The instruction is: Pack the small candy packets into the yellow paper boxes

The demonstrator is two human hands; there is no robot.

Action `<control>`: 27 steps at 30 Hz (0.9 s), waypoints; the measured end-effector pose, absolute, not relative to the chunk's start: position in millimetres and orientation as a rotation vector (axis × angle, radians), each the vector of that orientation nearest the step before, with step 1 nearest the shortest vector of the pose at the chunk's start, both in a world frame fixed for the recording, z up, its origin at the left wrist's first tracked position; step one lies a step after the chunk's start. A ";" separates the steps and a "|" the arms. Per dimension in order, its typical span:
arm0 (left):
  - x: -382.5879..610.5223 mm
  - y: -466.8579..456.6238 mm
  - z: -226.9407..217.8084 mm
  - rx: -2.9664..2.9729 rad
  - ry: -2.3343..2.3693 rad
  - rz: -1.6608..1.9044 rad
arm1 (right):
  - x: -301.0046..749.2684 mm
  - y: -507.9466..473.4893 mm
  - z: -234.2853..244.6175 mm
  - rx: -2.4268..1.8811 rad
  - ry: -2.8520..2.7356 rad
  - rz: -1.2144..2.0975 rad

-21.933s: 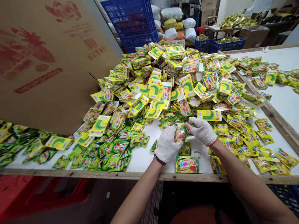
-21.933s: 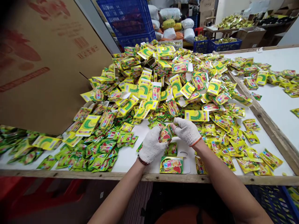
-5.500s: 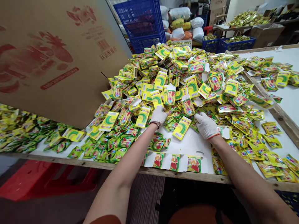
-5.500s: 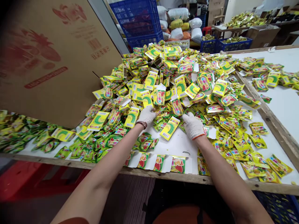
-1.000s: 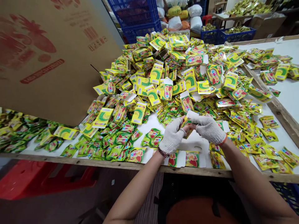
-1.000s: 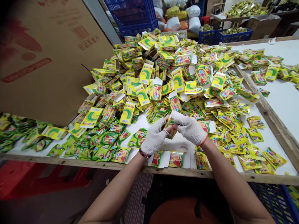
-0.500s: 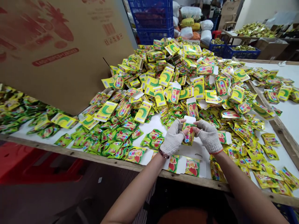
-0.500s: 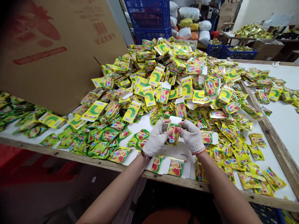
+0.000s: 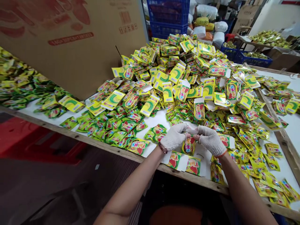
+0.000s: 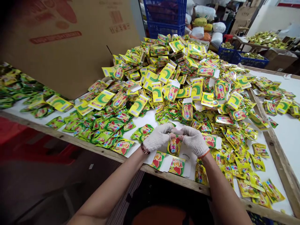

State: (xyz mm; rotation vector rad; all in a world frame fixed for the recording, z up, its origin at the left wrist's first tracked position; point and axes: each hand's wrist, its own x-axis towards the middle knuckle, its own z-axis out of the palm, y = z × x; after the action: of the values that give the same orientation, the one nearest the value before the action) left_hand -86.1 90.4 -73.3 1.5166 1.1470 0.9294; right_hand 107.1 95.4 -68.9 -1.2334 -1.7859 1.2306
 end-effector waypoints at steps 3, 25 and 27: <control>-89.9 86.4 -71.6 1.544 1.147 0.908 | 108.0 89.8 -62.4 -1.271 -1.930 1.110; -96.9 77.8 -57.5 1.596 1.115 0.938 | 113.3 80.9 -26.7 -1.263 -1.949 1.302; -97.1 76.1 -52.5 1.684 1.132 0.900 | 114.4 80.0 -25.5 -1.263 -1.967 1.300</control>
State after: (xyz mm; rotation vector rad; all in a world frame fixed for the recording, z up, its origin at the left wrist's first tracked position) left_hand -97.1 76.1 -52.5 1.6842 1.1324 0.9000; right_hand 114.4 80.0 -25.5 -1.2631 -1.9674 1.2997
